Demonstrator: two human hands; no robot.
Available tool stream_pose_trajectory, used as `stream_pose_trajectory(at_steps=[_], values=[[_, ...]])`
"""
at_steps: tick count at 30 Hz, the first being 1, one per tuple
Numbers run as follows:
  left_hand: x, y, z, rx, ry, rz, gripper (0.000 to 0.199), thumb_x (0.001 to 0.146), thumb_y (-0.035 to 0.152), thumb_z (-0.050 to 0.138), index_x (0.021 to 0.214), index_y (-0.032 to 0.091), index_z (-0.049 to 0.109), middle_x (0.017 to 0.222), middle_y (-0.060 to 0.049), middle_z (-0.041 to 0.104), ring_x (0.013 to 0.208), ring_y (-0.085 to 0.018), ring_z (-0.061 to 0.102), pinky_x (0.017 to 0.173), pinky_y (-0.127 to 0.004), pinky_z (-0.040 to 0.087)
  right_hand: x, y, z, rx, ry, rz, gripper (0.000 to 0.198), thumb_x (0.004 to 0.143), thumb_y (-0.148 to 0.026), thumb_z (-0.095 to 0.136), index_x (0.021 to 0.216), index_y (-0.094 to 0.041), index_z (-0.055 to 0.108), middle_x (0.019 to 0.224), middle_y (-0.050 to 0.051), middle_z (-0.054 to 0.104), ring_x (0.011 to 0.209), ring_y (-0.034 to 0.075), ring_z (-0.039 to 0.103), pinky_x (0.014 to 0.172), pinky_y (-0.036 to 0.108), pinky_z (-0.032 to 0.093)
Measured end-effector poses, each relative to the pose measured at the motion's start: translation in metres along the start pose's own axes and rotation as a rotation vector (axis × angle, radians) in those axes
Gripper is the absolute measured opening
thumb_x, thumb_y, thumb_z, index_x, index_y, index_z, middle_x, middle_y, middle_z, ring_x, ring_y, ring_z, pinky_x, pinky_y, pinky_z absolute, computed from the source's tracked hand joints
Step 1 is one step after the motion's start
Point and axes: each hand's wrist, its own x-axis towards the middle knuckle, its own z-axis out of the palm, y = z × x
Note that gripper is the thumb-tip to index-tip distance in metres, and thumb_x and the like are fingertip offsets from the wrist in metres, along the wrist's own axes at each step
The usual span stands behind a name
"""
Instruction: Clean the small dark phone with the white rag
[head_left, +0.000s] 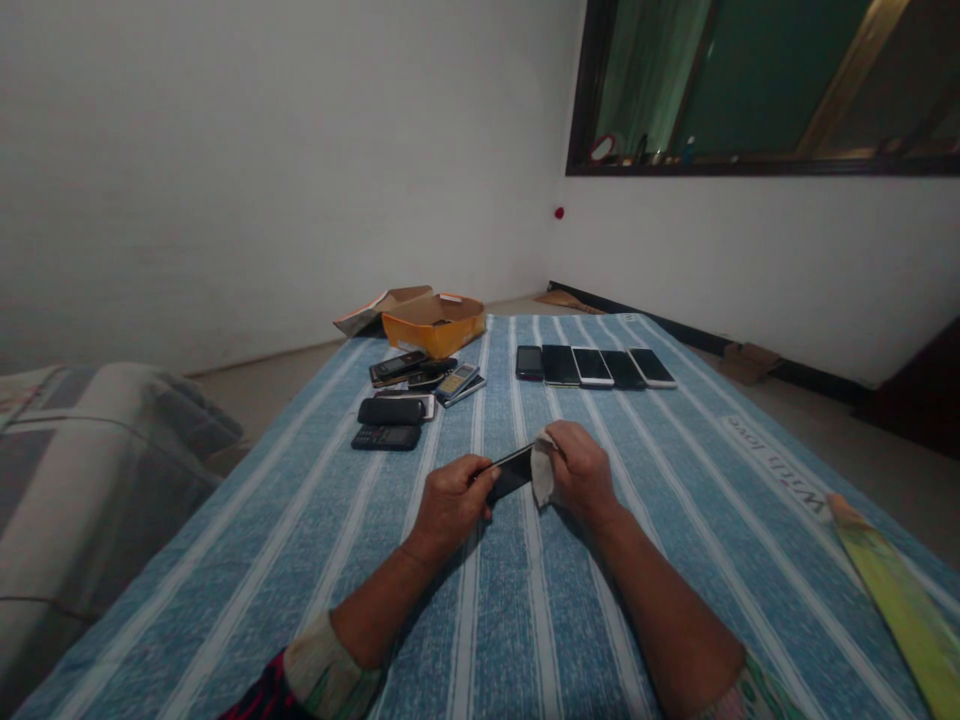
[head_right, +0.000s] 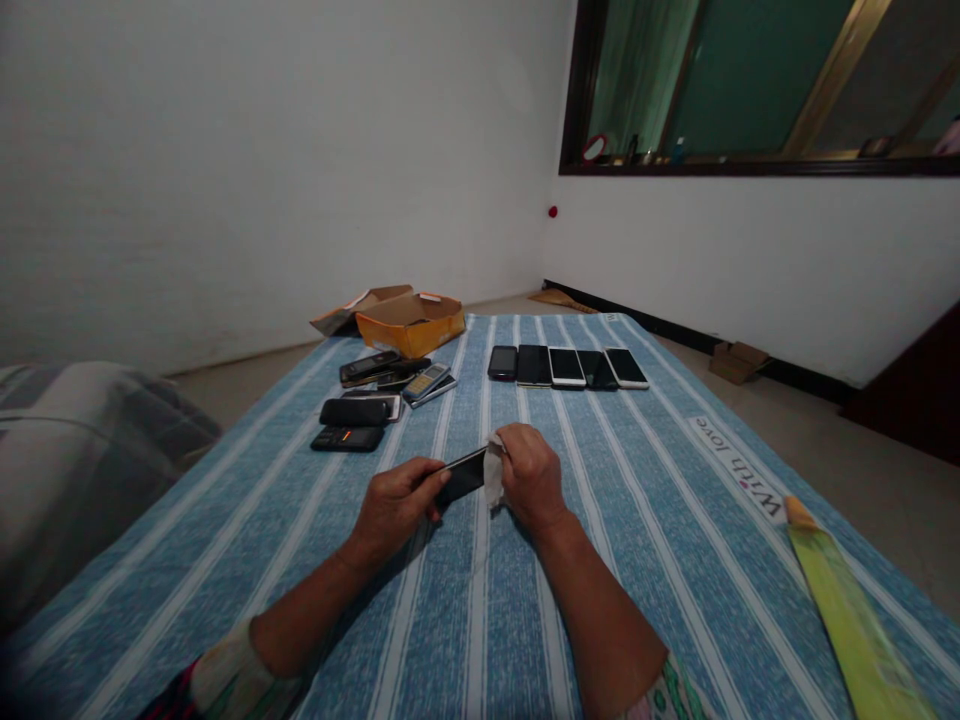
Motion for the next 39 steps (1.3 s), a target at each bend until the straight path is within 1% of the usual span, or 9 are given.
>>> stream_pose_trajectory(at_steps=[4,7,11,15,20,24,31,35,39], values=[[-0.003,-0.002,0.002,0.072,-0.006,0.085,0.018,0.085,0.03,0.056,0.081,0.017,0.067,0.056,0.002,0.062,0.044,-0.014,0.061,0.049,-0.025,0.047,0.002,-0.005,-0.004,-0.037,0.08,-0.001,0.032,0.088,-0.005,0.04,0.108,-0.018,0.06,0.088,0.008,0.063,0.088,0.021,0.059,0.079,0.031,0.047],[-0.005,-0.004,0.004,0.18,0.015,0.211,0.016,0.087,0.028,0.055,0.083,0.018,0.067,0.062,0.0,0.066,0.051,-0.014,0.062,0.051,-0.023,0.047,0.003,-0.007,-0.008,-0.081,0.081,-0.029,0.034,0.088,-0.004,0.039,0.11,-0.019,0.061,0.092,0.009,0.063,0.091,0.021,0.058,0.078,0.031,0.047],[-0.008,-0.005,0.01,0.263,0.042,0.405,0.017,0.089,0.024,0.052,0.085,0.016,0.067,0.066,-0.003,0.067,0.056,-0.014,0.063,0.054,-0.023,0.048,0.006,-0.005,-0.012,-0.224,0.097,-0.098,0.023,0.089,-0.008,0.043,0.091,-0.018,0.064,0.096,0.011,0.06,0.091,0.022,0.054,0.075,0.031,0.046],[-0.01,-0.003,0.014,0.285,0.048,0.473,0.018,0.091,0.023,0.05,0.086,0.016,0.066,0.066,-0.003,0.067,0.056,-0.014,0.062,0.054,-0.023,0.047,0.003,-0.006,-0.004,-0.342,0.06,-0.144,0.024,0.09,-0.01,0.045,0.074,-0.018,0.06,0.09,0.011,0.06,0.087,0.023,0.051,0.074,0.032,0.043],[-0.011,0.0,0.015,0.262,0.054,0.418,0.02,0.09,0.025,0.05,0.081,0.016,0.066,0.062,-0.002,0.065,0.056,-0.015,0.062,0.055,-0.024,0.047,-0.007,-0.015,0.015,-0.256,-0.051,-0.103,0.022,0.084,-0.007,0.046,0.068,-0.019,0.057,0.082,0.008,0.058,0.08,0.022,0.049,0.075,0.034,0.04],[-0.01,0.0,0.015,0.204,0.051,0.329,0.021,0.088,0.027,0.051,0.08,0.017,0.067,0.062,-0.002,0.065,0.057,-0.015,0.063,0.056,-0.024,0.047,-0.009,-0.025,0.017,-0.045,-0.112,-0.1,0.02,0.082,-0.007,0.044,0.075,-0.018,0.059,0.083,0.007,0.059,0.083,0.021,0.052,0.088,0.039,0.039],[-0.009,0.002,0.014,0.135,0.014,0.163,0.025,0.087,0.029,0.049,0.071,0.018,0.065,0.052,0.003,0.059,0.049,-0.013,0.059,0.054,-0.024,0.046,-0.006,-0.044,0.009,0.122,-0.22,-0.072,0.023,0.092,-0.018,0.041,0.084,-0.019,0.062,0.086,0.005,0.062,0.086,0.019,0.055,0.105,0.044,0.031],[-0.01,0.004,0.014,0.081,-0.01,0.097,0.027,0.088,0.033,0.049,0.074,0.017,0.066,0.052,0.003,0.058,0.044,-0.012,0.058,0.053,-0.024,0.047,-0.006,-0.038,0.014,0.132,-0.194,-0.058,0.027,0.094,-0.017,0.039,0.082,-0.02,0.062,0.083,0.004,0.062,0.084,0.018,0.056,0.106,0.044,0.032],[-0.008,0.005,0.014,0.031,-0.013,0.052,0.024,0.086,0.032,0.052,0.08,0.016,0.068,0.058,0.002,0.062,0.041,-0.012,0.059,0.051,-0.025,0.048,-0.005,-0.028,0.012,0.167,-0.213,-0.01,0.022,0.093,-0.015,0.041,0.097,-0.019,0.062,0.09,0.005,0.065,0.089,0.018,0.059,0.111,0.047,0.025]])
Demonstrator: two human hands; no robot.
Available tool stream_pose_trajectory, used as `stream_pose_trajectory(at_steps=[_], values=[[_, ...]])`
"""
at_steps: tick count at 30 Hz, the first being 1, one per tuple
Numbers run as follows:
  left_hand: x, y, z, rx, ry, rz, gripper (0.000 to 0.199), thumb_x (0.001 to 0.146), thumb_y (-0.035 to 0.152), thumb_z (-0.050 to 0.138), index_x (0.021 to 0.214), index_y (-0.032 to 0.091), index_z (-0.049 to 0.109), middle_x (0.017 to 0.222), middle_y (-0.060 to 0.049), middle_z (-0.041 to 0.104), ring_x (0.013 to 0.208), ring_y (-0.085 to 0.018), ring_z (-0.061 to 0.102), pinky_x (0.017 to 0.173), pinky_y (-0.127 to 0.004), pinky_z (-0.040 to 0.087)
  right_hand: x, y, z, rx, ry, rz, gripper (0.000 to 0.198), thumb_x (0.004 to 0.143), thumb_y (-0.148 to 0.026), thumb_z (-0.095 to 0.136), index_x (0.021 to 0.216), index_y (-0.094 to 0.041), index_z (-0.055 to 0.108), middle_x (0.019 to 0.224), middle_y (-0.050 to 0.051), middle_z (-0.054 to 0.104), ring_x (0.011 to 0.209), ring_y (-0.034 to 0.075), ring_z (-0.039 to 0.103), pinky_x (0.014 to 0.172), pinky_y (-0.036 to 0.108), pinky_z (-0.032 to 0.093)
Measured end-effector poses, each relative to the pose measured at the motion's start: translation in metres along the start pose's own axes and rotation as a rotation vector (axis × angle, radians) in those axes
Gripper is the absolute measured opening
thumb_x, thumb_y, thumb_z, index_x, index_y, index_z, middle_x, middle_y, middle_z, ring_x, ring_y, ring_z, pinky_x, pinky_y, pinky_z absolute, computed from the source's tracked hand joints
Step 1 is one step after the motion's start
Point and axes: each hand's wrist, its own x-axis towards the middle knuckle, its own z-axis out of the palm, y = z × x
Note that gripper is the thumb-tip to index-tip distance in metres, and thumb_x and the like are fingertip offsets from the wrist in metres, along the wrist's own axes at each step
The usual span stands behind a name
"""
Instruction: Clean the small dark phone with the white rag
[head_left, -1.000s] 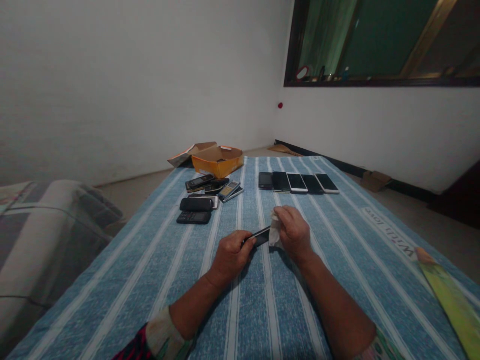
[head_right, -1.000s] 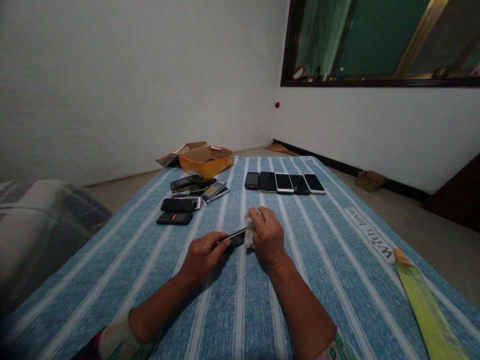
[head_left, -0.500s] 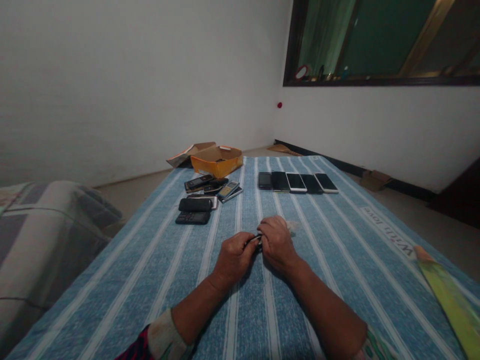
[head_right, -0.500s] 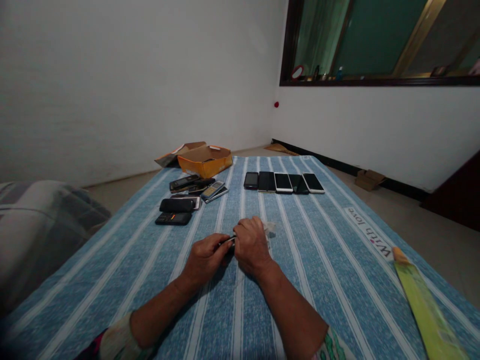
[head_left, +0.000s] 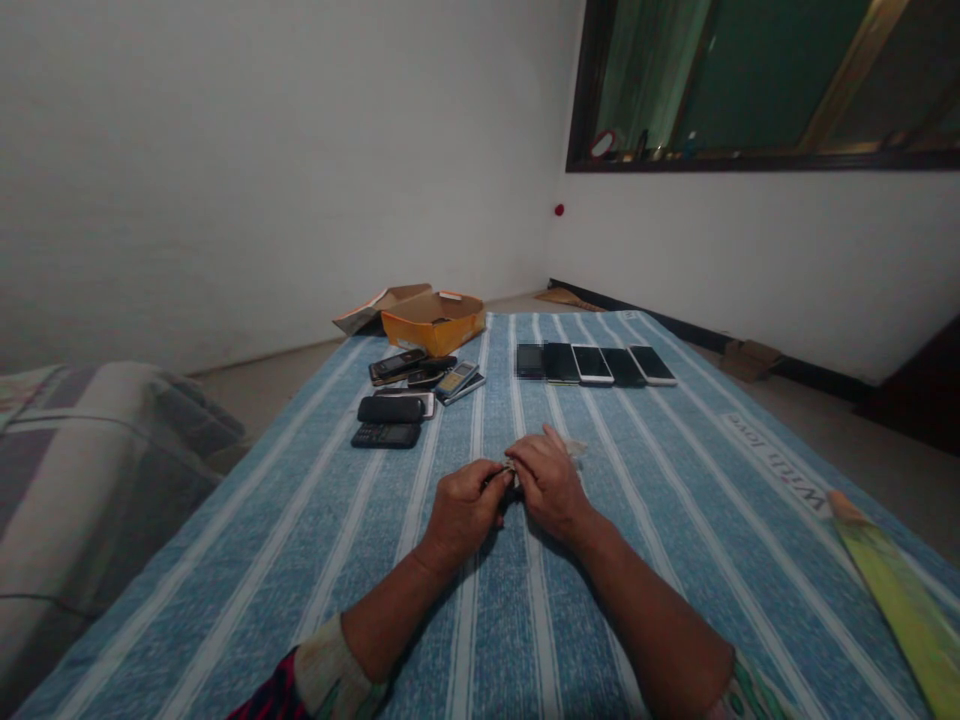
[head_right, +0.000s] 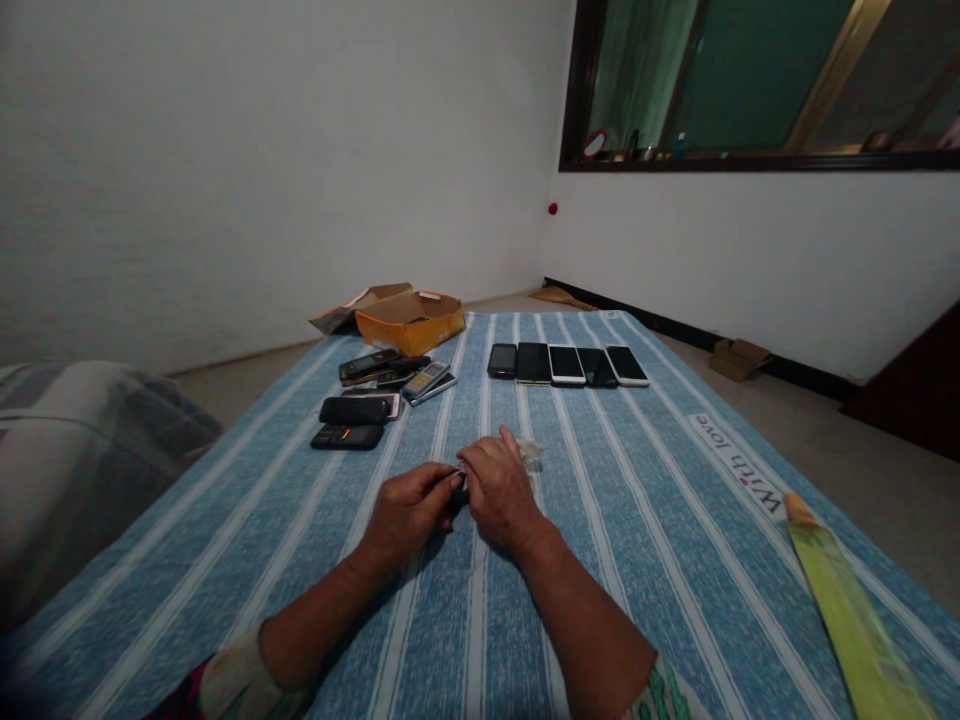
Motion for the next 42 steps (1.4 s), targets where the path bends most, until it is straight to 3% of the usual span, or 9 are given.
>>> stream_pose_trajectory(at_steps=[2,5,10,14,18,26,31,37,42], values=[[0.001,0.0,0.0,-0.006,0.003,-0.011,0.023,0.085,0.032,0.053,0.079,0.016,0.068,0.055,0.003,0.061,0.04,-0.012,0.059,0.051,-0.025,0.048,0.0,0.002,-0.004,-0.024,-0.029,0.042,0.022,0.093,-0.015,0.042,0.101,-0.02,0.062,0.094,0.005,0.066,0.098,0.019,0.058,0.112,0.051,0.02],[0.002,0.001,-0.001,-0.012,0.013,-0.019,0.022,0.084,0.031,0.053,0.078,0.016,0.068,0.049,0.004,0.058,0.039,-0.013,0.059,0.05,-0.025,0.048,0.001,0.005,-0.01,-0.125,-0.074,0.111,0.02,0.094,-0.019,0.045,0.09,-0.022,0.064,0.095,0.005,0.066,0.115,0.025,0.051,0.109,0.057,0.018],[0.002,0.002,-0.001,-0.023,0.017,-0.044,0.02,0.082,0.031,0.054,0.075,0.017,0.067,0.048,0.005,0.058,0.038,-0.012,0.059,0.05,-0.024,0.047,0.0,0.023,-0.01,-0.227,-0.034,0.13,0.022,0.095,-0.023,0.044,0.088,-0.02,0.064,0.113,0.011,0.06,0.123,0.028,0.044,0.103,0.049,0.033],[0.002,0.001,-0.001,-0.034,0.016,-0.07,0.021,0.083,0.031,0.054,0.077,0.017,0.067,0.044,0.006,0.055,0.037,-0.013,0.058,0.047,-0.024,0.046,-0.002,0.034,-0.006,-0.231,0.015,0.121,0.024,0.097,-0.022,0.037,0.089,-0.019,0.06,0.109,0.012,0.056,0.116,0.025,0.046,0.102,0.046,0.039],[0.001,0.001,-0.002,-0.008,0.024,-0.036,0.021,0.084,0.031,0.053,0.077,0.017,0.066,0.049,0.005,0.058,0.039,-0.013,0.059,0.047,-0.024,0.047,-0.005,0.022,0.005,-0.282,0.063,0.105,0.024,0.096,-0.016,0.034,0.088,-0.019,0.056,0.103,0.013,0.055,0.115,0.028,0.045,0.098,0.049,0.042],[0.0,-0.001,-0.002,0.033,0.026,0.002,0.024,0.087,0.033,0.051,0.078,0.018,0.068,0.056,0.003,0.062,0.042,-0.012,0.058,0.051,-0.024,0.049,-0.01,-0.021,0.026,-0.485,0.053,0.164,0.018,0.087,-0.009,0.044,0.097,-0.012,0.059,0.113,0.025,0.057,0.121,0.039,0.042,0.091,0.058,0.041],[0.0,0.0,-0.003,0.061,0.075,0.055,0.024,0.085,0.03,0.051,0.076,0.018,0.07,0.064,0.0,0.067,0.06,-0.016,0.065,0.064,-0.026,0.052,-0.011,-0.03,0.026,-0.489,0.009,0.045,0.024,0.085,-0.005,0.045,0.102,-0.01,0.061,0.108,0.02,0.06,0.12,0.035,0.044,0.104,0.054,0.033],[-0.001,0.001,-0.002,-0.018,0.027,-0.032,0.025,0.086,0.033,0.051,0.083,0.017,0.07,0.054,0.004,0.061,0.04,-0.012,0.057,0.05,-0.024,0.049,-0.004,-0.02,0.011,-0.344,-0.065,-0.059,0.012,0.086,-0.011,0.051,0.085,-0.017,0.061,0.086,0.008,0.057,0.087,0.024,0.05,0.1,0.044,0.038],[0.0,0.0,-0.002,-0.015,0.034,-0.011,0.022,0.085,0.031,0.053,0.078,0.017,0.068,0.049,0.005,0.058,0.04,-0.013,0.059,0.05,-0.025,0.049,-0.002,-0.002,0.004,-0.341,-0.065,-0.049,0.013,0.088,-0.013,0.048,0.083,-0.019,0.059,0.085,0.007,0.055,0.088,0.024,0.047,0.1,0.044,0.035]])
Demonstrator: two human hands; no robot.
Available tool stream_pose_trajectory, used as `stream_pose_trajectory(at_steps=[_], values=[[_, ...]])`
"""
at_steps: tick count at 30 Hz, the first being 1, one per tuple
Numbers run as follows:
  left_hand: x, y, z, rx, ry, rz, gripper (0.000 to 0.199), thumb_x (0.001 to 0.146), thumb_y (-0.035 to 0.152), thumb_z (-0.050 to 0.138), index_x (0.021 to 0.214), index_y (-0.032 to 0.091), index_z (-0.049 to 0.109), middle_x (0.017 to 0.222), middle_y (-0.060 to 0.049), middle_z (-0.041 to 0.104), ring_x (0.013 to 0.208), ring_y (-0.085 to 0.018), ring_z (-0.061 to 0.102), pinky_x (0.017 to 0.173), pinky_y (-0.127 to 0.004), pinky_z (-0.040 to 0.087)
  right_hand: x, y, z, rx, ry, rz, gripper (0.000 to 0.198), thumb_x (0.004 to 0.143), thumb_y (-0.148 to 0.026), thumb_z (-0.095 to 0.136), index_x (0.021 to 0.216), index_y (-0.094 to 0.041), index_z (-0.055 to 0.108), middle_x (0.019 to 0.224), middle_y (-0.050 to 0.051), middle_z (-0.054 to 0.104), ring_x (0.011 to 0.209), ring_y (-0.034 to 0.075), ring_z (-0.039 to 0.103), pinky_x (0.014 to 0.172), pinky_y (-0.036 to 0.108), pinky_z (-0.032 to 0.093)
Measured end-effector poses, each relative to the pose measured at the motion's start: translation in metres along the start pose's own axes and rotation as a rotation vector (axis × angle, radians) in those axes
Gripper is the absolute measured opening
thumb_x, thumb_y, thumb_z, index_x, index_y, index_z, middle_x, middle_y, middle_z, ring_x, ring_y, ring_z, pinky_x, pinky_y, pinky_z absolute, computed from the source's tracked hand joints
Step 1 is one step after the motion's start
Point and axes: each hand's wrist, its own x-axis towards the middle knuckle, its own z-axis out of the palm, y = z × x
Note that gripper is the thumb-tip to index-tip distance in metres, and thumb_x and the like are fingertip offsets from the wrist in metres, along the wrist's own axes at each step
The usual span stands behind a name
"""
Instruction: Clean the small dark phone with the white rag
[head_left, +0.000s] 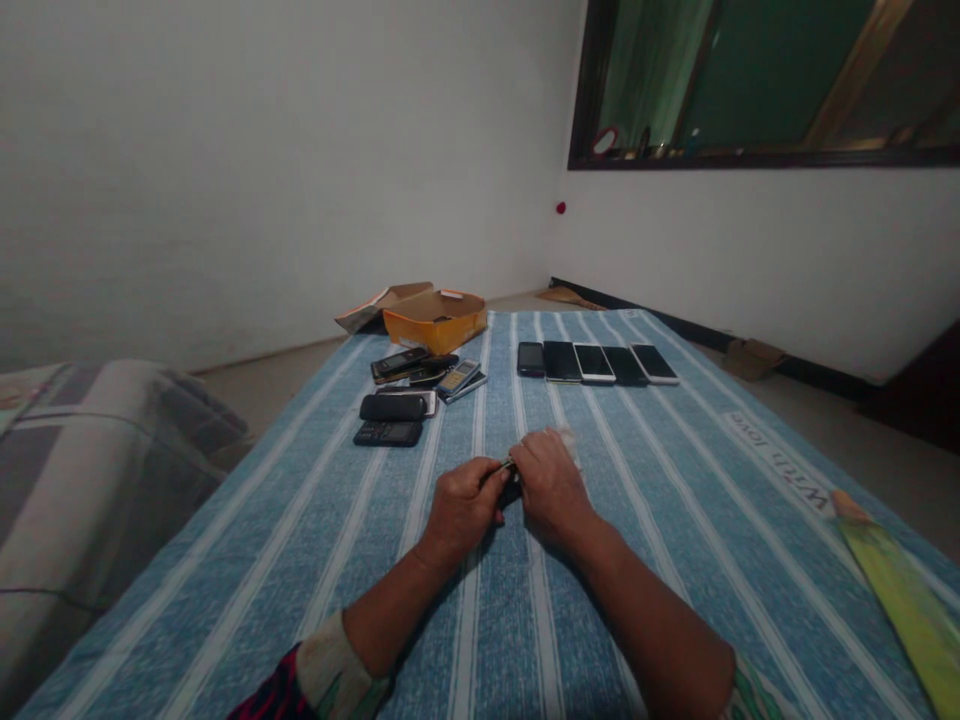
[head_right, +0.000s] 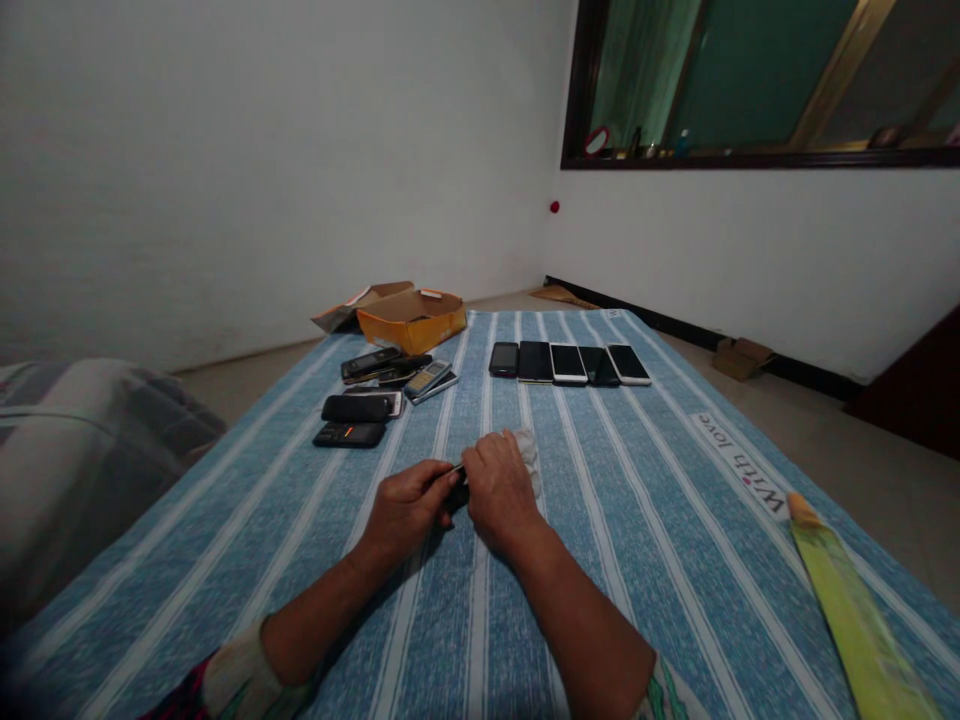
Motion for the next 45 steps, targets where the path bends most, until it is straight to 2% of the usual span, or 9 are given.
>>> stream_pose_trajectory(at_steps=[6,14,23,36,42,45], values=[[0.003,-0.004,-0.003,0.06,0.028,0.079,0.019,0.085,0.031,0.055,0.08,0.018,0.068,0.058,0.002,0.064,0.044,-0.013,0.06,0.05,-0.025,0.048,0.0,0.013,0.003,-0.042,0.03,0.027,0.016,0.086,-0.009,0.046,0.081,-0.018,0.058,0.083,0.008,0.053,0.085,0.025,0.044,0.091,0.041,0.038],[0.01,-0.002,0.0,0.028,0.004,0.087,0.022,0.086,0.027,0.052,0.079,0.017,0.069,0.057,0.003,0.062,0.046,-0.011,0.059,0.056,-0.023,0.049,0.006,-0.007,0.008,-0.014,0.053,-0.051,0.016,0.089,-0.013,0.045,0.085,-0.017,0.06,0.084,0.008,0.055,0.088,0.025,0.045,0.1,0.044,0.035],[0.006,-0.007,0.0,-0.006,-0.01,0.079,0.025,0.088,0.028,0.051,0.096,0.016,0.071,0.072,-0.001,0.071,0.05,-0.013,0.065,0.058,-0.026,0.055,0.003,-0.003,0.005,-0.033,0.021,-0.063,0.012,0.088,-0.013,0.047,0.087,-0.018,0.058,0.085,0.007,0.056,0.088,0.024,0.047,0.103,0.044,0.034],[0.006,-0.023,-0.001,0.074,0.008,0.176,0.025,0.092,0.026,0.045,0.101,0.016,0.067,0.086,-0.006,0.072,0.054,-0.012,0.065,0.06,-0.025,0.056,0.0,-0.002,0.005,-0.053,0.066,-0.029,0.016,0.089,-0.011,0.044,0.094,-0.015,0.059,0.091,0.01,0.056,0.095,0.025,0.048,0.103,0.046,0.035],[0.007,-0.024,-0.006,0.152,0.026,0.245,0.025,0.093,0.027,0.047,0.098,0.014,0.068,0.088,-0.01,0.074,0.077,-0.02,0.071,0.071,-0.029,0.056,-0.001,-0.003,0.008,-0.069,0.066,-0.018,0.02,0.089,-0.011,0.042,0.1,-0.015,0.059,0.095,0.011,0.057,0.1,0.027,0.048,0.104,0.049,0.035],[0.008,-0.022,-0.008,0.213,0.027,0.3,0.025,0.094,0.027,0.047,0.094,0.014,0.068,0.082,-0.009,0.073,0.076,-0.02,0.07,0.07,-0.029,0.055,-0.001,-0.007,0.01,-0.059,0.072,-0.01,0.018,0.09,-0.011,0.043,0.096,-0.015,0.059,0.092,0.01,0.056,0.097,0.026,0.049,0.104,0.049,0.035]])
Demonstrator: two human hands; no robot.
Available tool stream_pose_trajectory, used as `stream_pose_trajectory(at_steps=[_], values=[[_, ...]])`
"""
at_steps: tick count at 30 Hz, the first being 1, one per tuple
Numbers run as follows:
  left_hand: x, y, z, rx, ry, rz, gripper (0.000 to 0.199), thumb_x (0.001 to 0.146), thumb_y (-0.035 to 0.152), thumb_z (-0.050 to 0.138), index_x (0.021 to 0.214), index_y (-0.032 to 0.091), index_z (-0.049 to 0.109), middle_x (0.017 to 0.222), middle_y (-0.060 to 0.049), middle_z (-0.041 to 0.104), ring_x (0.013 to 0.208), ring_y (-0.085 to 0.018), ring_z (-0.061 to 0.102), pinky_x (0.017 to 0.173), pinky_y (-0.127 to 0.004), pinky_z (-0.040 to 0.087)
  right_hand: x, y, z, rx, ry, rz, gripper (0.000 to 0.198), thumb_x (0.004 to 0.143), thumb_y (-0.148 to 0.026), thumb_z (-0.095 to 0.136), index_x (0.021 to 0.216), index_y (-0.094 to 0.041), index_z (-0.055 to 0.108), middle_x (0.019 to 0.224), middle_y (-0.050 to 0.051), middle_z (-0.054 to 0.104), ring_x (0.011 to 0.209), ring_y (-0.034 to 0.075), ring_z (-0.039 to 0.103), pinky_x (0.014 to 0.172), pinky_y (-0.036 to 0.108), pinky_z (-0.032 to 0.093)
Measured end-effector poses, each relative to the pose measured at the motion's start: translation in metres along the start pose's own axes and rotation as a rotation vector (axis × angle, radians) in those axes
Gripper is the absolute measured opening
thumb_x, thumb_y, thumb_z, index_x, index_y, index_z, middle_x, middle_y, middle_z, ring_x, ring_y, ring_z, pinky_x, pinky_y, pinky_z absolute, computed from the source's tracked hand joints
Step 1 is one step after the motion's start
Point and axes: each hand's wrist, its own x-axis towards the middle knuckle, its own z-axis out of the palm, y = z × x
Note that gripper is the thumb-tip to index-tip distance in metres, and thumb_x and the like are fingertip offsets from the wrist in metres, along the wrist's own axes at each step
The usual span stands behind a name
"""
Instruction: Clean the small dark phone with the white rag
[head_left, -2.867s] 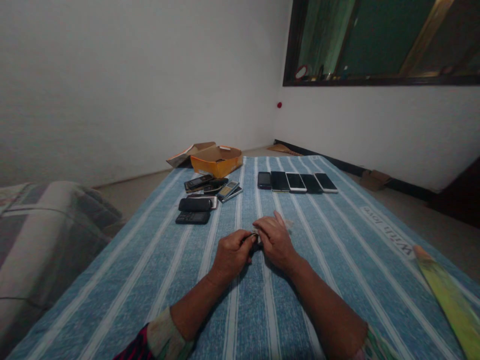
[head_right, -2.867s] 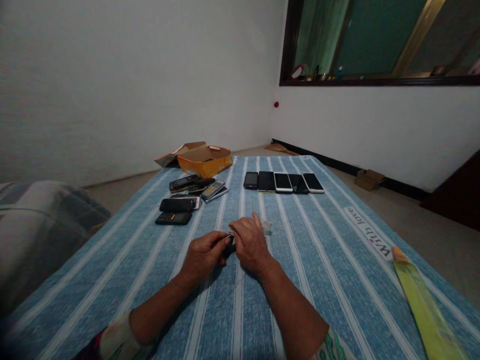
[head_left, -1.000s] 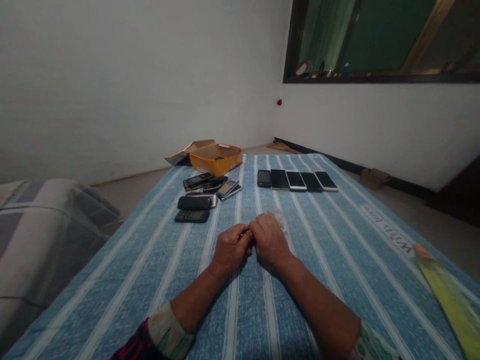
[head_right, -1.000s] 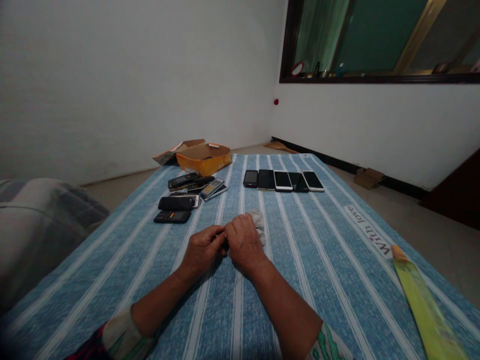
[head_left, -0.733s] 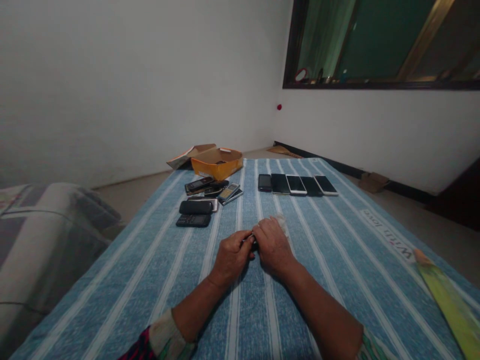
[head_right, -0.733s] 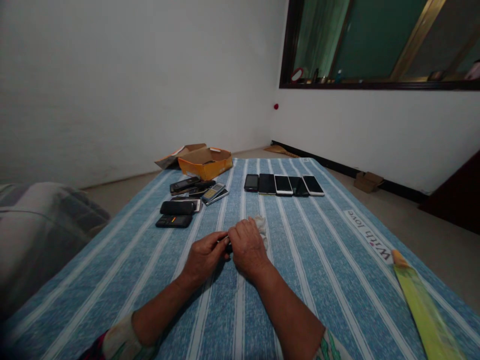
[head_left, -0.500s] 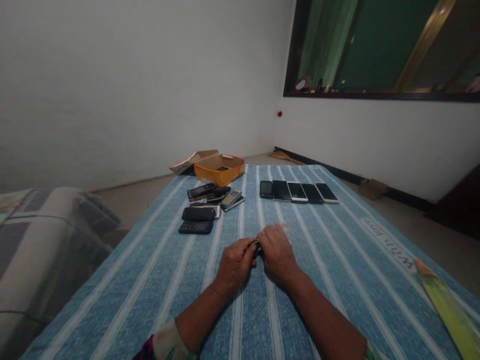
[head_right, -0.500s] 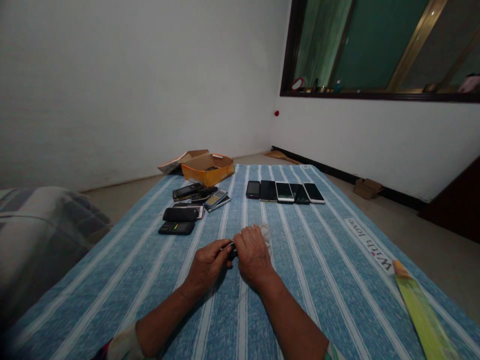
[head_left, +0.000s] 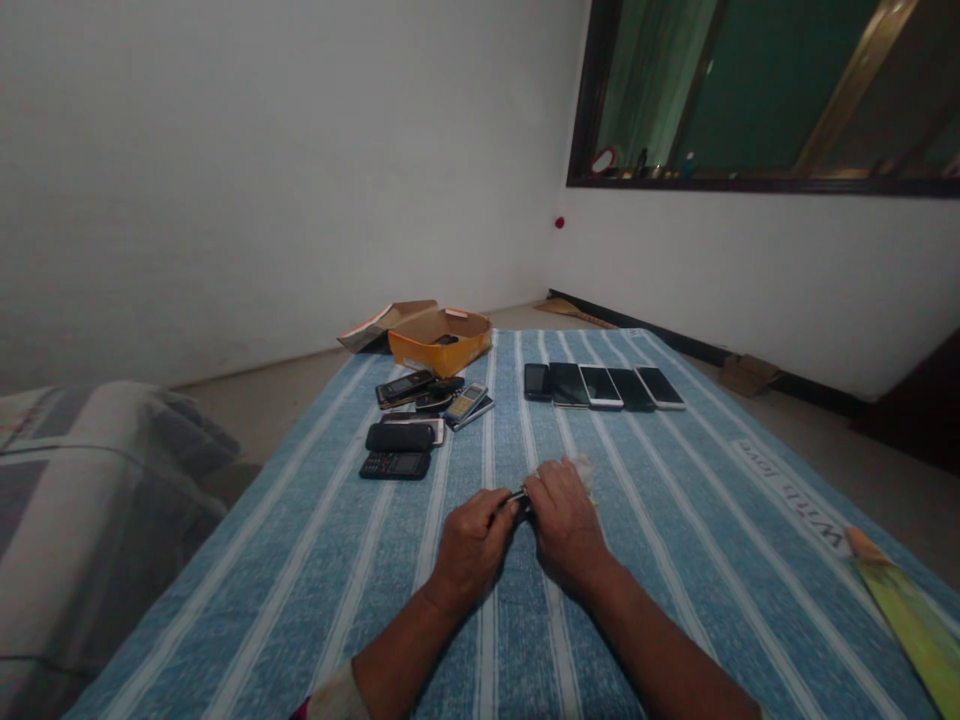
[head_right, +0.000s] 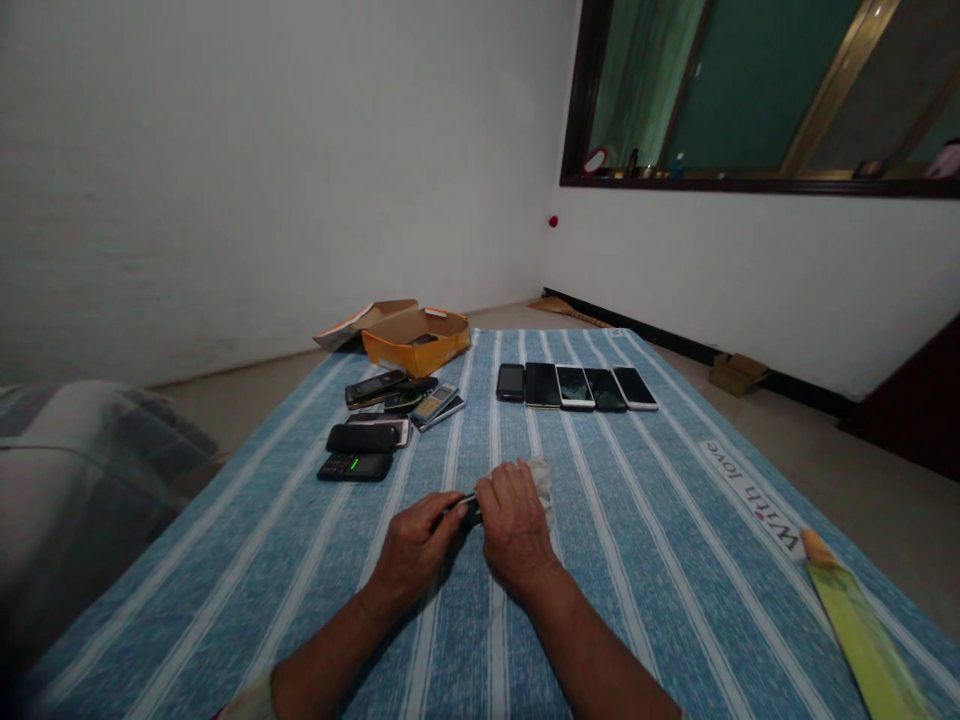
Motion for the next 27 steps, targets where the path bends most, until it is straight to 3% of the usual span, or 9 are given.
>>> stream_pose_trajectory(at_steps=[9,17,23,27], values=[[-0.001,-0.004,0.003,0.339,0.046,0.217,0.032,0.099,0.022,0.034,0.083,0.016,0.061,0.072,-0.007,0.067,0.068,-0.02,0.064,0.065,-0.033,0.053,0.004,-0.015,0.011,0.027,0.069,-0.058,0.022,0.091,-0.01,0.039,0.094,-0.015,0.06,0.088,0.009,0.056,0.094,0.025,0.047,0.105,0.046,0.034],[-0.001,-0.006,0.004,0.384,0.109,0.286,0.031,0.1,0.023,0.033,0.082,0.017,0.057,0.07,-0.006,0.067,0.065,-0.02,0.064,0.061,-0.031,0.054,0.004,0.003,0.0,0.065,-0.018,-0.034,0.017,0.089,-0.011,0.044,0.095,-0.017,0.059,0.09,0.008,0.056,0.091,0.023,0.048,0.104,0.045,0.034],[-0.002,-0.008,0.006,0.387,0.144,0.317,0.029,0.1,0.023,0.035,0.084,0.016,0.058,0.071,-0.007,0.067,0.064,-0.019,0.065,0.059,-0.03,0.054,-0.001,0.022,0.001,0.03,0.037,0.04,0.023,0.086,-0.006,0.04,0.095,-0.017,0.059,0.091,0.009,0.055,0.093,0.024,0.047,0.103,0.046,0.035],[-0.003,-0.007,0.006,0.357,0.129,0.314,0.027,0.099,0.021,0.036,0.086,0.016,0.059,0.072,-0.007,0.068,0.065,-0.019,0.065,0.061,-0.03,0.054,-0.002,0.013,0.004,0.02,0.054,0.012,0.02,0.087,-0.008,0.041,0.092,-0.015,0.059,0.089,0.01,0.054,0.092,0.025,0.046,0.101,0.047,0.037]])
